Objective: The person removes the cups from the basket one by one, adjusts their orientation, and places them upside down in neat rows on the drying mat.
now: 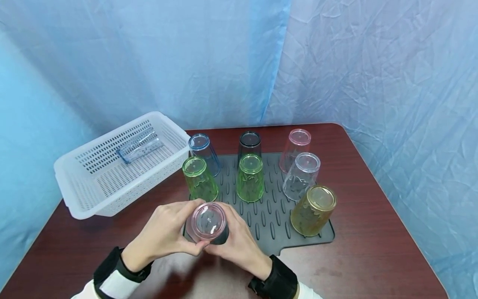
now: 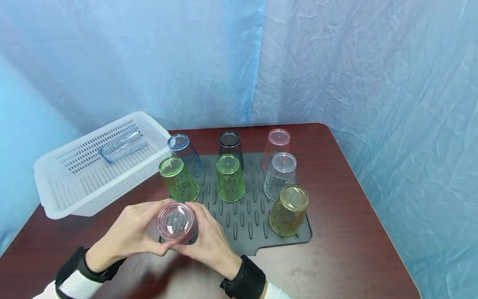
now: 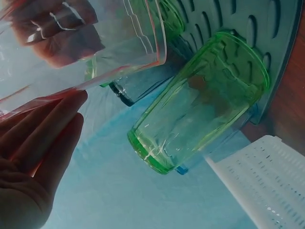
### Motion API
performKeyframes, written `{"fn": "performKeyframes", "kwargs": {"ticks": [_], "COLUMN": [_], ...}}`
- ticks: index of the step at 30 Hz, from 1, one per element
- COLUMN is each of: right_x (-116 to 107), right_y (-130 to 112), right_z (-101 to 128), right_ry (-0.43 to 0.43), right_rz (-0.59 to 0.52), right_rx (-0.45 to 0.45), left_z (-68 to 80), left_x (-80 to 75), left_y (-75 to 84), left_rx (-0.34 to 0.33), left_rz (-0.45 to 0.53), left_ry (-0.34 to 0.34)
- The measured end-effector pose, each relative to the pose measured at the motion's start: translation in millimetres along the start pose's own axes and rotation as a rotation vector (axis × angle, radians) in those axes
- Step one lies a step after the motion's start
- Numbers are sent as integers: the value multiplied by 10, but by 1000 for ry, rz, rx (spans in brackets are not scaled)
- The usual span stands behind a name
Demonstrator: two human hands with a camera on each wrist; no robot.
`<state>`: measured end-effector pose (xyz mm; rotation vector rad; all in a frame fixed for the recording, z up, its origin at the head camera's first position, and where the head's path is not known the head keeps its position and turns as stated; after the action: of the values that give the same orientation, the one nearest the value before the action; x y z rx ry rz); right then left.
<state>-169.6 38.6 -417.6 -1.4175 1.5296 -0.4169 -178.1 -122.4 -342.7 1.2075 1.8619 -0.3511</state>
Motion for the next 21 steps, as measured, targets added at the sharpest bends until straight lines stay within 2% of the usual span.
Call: {"fn": "performKeyframes", "kwargs": {"ticks": [5, 9, 13, 16, 21], "right_x": [23, 94, 184, 236, 286], "right_y": [19, 54, 121, 189, 280], "right_z": [-26, -134, -278, -362, -439], "right_ry": [-8, -61, -120, -151, -181], "right_rz": [16, 31, 55, 64, 92], "right_rx": [9, 9, 12, 49, 110], "left_z": [68, 191, 385, 555, 809], "left_x": [15, -55, -178, -281, -434], "left_y": [-43, -155, -285, -332, -325], "left_rx": [-64, -202, -340, -385, -387], "left_rz": [12, -5, -58, -108, -197], "left_ry": [-23, -104, -165, -137, -21]}}
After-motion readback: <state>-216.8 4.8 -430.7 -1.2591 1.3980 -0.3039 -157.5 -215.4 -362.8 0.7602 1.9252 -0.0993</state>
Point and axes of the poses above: each hand's wrist, its own z-axis away from the middle knuckle, its own x-axis out of the palm, y = z × x, the point moved 4 cm from there along -z, towards the middle knuckle, and after that the axes turned 1 degree about z, right-handed, at the moved point
